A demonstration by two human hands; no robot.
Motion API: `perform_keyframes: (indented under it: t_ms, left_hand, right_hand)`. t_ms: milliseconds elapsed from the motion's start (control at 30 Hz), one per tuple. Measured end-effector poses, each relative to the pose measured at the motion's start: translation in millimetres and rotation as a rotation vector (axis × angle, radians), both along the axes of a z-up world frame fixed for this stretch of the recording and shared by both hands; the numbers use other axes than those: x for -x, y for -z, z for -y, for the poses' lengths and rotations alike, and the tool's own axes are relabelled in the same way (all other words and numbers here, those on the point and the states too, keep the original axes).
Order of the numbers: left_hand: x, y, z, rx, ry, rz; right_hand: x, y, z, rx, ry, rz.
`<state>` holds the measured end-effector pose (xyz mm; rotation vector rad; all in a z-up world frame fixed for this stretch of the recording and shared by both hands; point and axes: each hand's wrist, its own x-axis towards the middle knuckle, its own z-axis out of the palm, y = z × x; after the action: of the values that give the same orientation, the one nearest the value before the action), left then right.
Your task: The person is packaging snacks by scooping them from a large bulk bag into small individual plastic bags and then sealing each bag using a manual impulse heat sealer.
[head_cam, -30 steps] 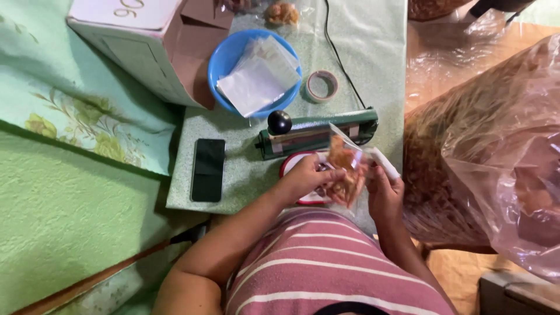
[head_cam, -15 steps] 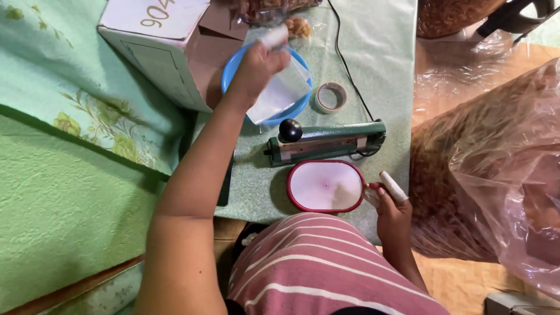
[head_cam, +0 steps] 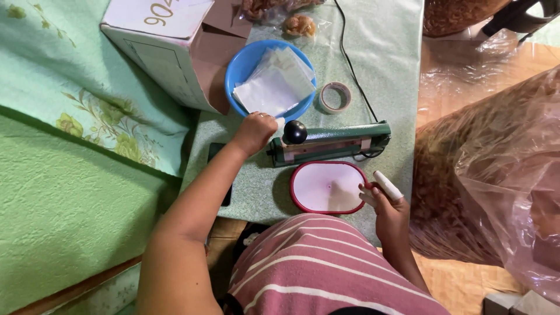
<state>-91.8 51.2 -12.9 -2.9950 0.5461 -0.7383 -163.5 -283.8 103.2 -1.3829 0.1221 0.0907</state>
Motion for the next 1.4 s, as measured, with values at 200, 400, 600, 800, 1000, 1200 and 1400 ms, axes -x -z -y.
perform_keyframes:
  t_ms: [200,400,600,800,1000,1200,1400]
  left_hand:
    - [5.9,-159.1,22.7,1.192,-0.059,0.075]
    - [41.3,-238.9,99.6,1.62,0.521,-0.449]
    - [41.7,-200.6,157.2,1.777,0.846,-0.808]
    - [50.5,-235.0,166.2,1.228,0.561,-0.601]
    - [54.1,-213.4,198.8,1.147,0.402,-0.523]
    - [47.2,-170.5,176.4,0.887,0.38,-0.313]
    - [52.0,-164.4,153.8,0.872,0.262,-0.332]
  right_hand:
    - [-9.1,7.5,11.5,0.081,-0.044,0.041]
    - [-30.0,-41.4,10.9,0.145,-0.184,0.467]
    - [-29.1,-86.0,28.2,0.146,-0.135,0.268]
    - [-11.3,-117.9,28.0,0.492,-0.213,0.378]
    - [-2.7,-101.8,53.1,0.642,-0.165,0.506]
    - [-7.2,-192.4,129.8,1.123,-0.068,0.18]
    - [-67.8,-154.9,322.9,2.464,0.155,0.126]
